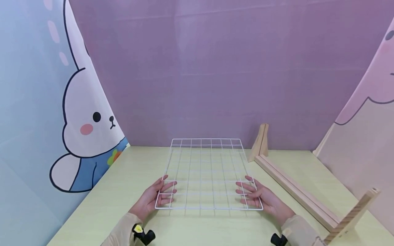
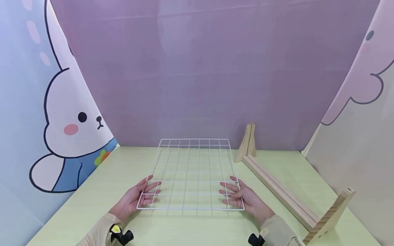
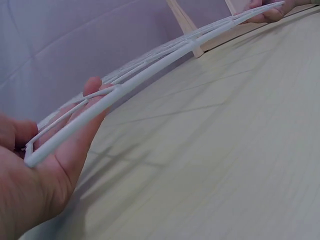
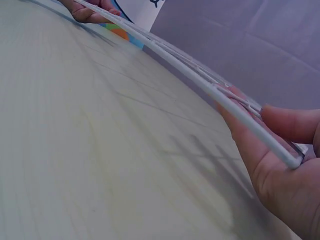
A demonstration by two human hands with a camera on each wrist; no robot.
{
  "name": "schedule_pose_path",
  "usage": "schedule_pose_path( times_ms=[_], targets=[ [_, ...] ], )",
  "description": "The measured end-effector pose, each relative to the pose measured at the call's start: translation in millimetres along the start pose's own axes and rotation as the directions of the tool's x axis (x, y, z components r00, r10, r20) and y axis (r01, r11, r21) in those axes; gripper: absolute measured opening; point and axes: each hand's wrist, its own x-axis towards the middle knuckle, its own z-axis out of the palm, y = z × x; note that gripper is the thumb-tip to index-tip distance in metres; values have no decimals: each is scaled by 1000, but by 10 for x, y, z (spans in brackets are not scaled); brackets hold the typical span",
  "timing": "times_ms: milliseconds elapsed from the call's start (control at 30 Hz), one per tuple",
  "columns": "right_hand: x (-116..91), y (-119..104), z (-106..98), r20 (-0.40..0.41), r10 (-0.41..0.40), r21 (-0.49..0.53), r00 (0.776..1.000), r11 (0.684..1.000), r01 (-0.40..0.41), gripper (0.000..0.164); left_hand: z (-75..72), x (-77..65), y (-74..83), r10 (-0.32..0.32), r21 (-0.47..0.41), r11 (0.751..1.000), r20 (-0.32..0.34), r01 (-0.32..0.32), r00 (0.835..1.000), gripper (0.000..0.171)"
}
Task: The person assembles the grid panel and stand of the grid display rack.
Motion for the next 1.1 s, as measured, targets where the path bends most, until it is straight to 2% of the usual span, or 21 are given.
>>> schedule_pose_path(
  times_ms=[233, 500, 700, 833, 1100],
  targets=[
    [10, -17, -20, 31, -9, 12, 999, 1000, 8, 85, 37, -7, 38, 13, -13, 1000, 29, -13, 999, 56],
    [15, -35, -18, 33, -12, 2, 999, 1000, 12, 68, 53, -9, 66, 19, -12, 1000, 41, -18, 999, 57],
    [9, -59, 6, 33, -30, -47, 999, 998, 32, 69, 45, 0, 74, 40, -1, 999, 52, -40, 998, 58],
    [2, -75, 16, 63, -49, -89, 997, 995, 54, 69, 50, 1, 86, 52, -1, 999, 61, -52, 997, 56],
    [8, -102, 31, 141, -86, -124, 986, 987, 104, 72, 73, -13, 108, 80, 68, 994, 38, -83, 996, 44]
  ],
)
